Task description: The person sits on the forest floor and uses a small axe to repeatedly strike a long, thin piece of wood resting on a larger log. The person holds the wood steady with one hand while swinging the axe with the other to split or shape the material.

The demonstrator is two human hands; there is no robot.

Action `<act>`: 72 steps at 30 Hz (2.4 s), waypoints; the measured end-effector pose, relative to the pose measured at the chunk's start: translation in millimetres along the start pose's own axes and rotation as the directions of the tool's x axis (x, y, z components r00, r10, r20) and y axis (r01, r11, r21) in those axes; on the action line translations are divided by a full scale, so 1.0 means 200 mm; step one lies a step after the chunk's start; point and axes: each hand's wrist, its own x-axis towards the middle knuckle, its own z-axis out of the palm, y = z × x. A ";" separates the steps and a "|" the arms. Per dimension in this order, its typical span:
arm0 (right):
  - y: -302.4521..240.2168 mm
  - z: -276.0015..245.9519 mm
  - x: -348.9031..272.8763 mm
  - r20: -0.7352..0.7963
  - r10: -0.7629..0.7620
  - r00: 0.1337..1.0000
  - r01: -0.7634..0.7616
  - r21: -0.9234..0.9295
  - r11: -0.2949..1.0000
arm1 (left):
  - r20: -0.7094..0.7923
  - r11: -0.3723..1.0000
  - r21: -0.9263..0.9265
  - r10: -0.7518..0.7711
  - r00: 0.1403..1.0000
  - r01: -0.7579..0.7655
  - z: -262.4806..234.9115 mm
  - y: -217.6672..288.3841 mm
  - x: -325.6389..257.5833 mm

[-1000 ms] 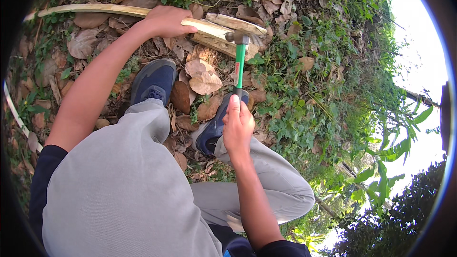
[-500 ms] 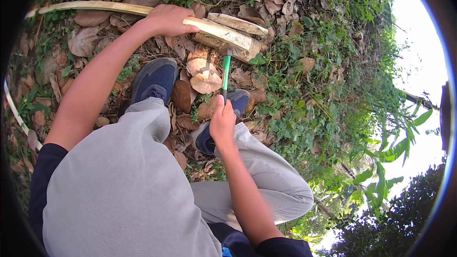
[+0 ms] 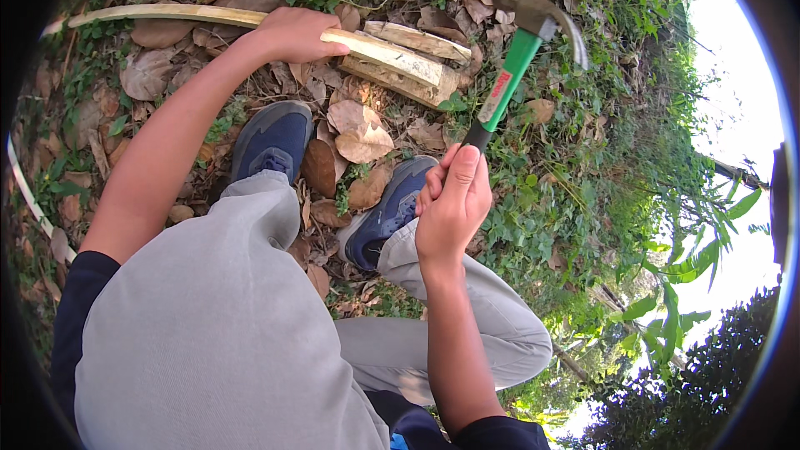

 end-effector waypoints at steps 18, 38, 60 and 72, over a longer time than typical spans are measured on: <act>0.65 -0.07 -0.27 0.068 0.366 0.928 -0.315 -0.384 0.868 | 0.033 1.000 -0.001 -0.008 0.999 0.008 -0.01 0.01 0.02; 0.72 0.00 -0.18 0.232 0.261 0.937 -0.090 -0.562 0.822 | 0.075 1.000 -0.009 -0.025 0.997 0.026 -0.04 0.02 0.01; 0.60 -0.02 0.02 0.142 0.093 0.986 0.010 -0.594 0.805 | 0.032 1.000 -0.020 -0.008 0.999 0.009 -0.01 0.00 0.00; 0.32 -0.02 -0.14 0.162 0.230 0.960 -0.184 -0.255 0.949 | 0.036 1.000 -0.029 -0.003 0.999 0.004 -0.02 0.00 0.01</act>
